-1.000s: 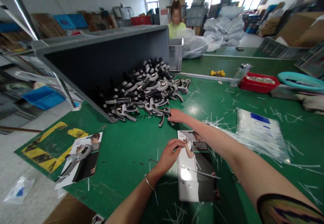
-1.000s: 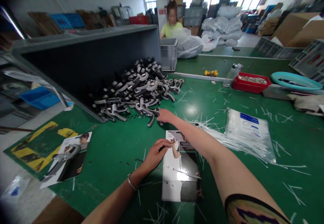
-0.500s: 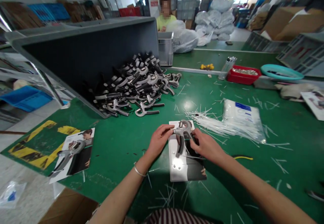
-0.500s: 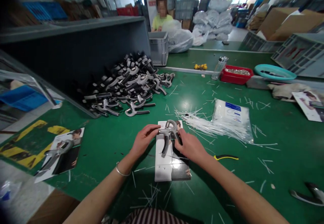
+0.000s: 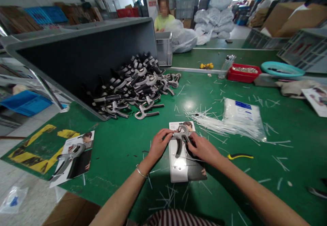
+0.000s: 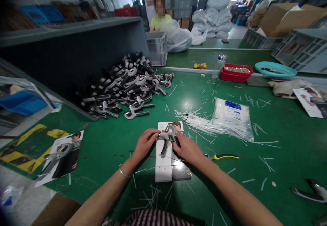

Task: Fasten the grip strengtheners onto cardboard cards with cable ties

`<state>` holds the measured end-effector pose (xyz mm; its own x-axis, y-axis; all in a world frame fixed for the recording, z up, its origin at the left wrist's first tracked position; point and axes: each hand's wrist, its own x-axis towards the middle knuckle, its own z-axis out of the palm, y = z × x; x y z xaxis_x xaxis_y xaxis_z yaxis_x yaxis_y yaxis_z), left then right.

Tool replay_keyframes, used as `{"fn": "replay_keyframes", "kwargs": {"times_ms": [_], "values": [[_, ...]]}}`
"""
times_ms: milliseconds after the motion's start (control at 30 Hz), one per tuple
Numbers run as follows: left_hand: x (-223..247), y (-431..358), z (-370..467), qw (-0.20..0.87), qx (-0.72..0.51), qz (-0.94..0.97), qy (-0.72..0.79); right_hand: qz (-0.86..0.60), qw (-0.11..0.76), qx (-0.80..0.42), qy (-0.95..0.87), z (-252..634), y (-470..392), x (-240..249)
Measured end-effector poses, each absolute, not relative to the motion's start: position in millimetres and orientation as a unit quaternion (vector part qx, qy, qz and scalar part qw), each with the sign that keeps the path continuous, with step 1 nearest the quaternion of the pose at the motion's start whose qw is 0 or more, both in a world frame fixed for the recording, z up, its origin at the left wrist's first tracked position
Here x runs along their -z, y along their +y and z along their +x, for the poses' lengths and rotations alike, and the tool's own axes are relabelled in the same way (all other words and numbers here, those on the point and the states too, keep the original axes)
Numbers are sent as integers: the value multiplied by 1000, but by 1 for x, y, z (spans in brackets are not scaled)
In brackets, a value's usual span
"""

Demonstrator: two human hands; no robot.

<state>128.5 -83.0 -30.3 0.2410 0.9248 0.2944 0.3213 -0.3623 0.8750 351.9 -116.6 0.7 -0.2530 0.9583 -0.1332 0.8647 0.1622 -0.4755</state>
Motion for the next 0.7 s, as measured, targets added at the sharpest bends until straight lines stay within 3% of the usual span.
{"fn": "replay_keyframes", "kwargs": {"times_ms": [133,233,333,467,700], "values": [[32,-92,124,346,-394,732,435,-608,67,-237,-755,351,-129,-1],[35,-98,122,331,-357,763,424,-616,65,-172,-766,353,-143,-2],[32,-88,128,310,-343,775,430,-563,134,-129,-805,355,-149,-6],[26,-65,150,309,-320,780,440,-511,206,-200,-810,352,-145,-3],[26,-70,168,344,-357,770,402,-547,353,-275,-707,346,-117,16]]}}
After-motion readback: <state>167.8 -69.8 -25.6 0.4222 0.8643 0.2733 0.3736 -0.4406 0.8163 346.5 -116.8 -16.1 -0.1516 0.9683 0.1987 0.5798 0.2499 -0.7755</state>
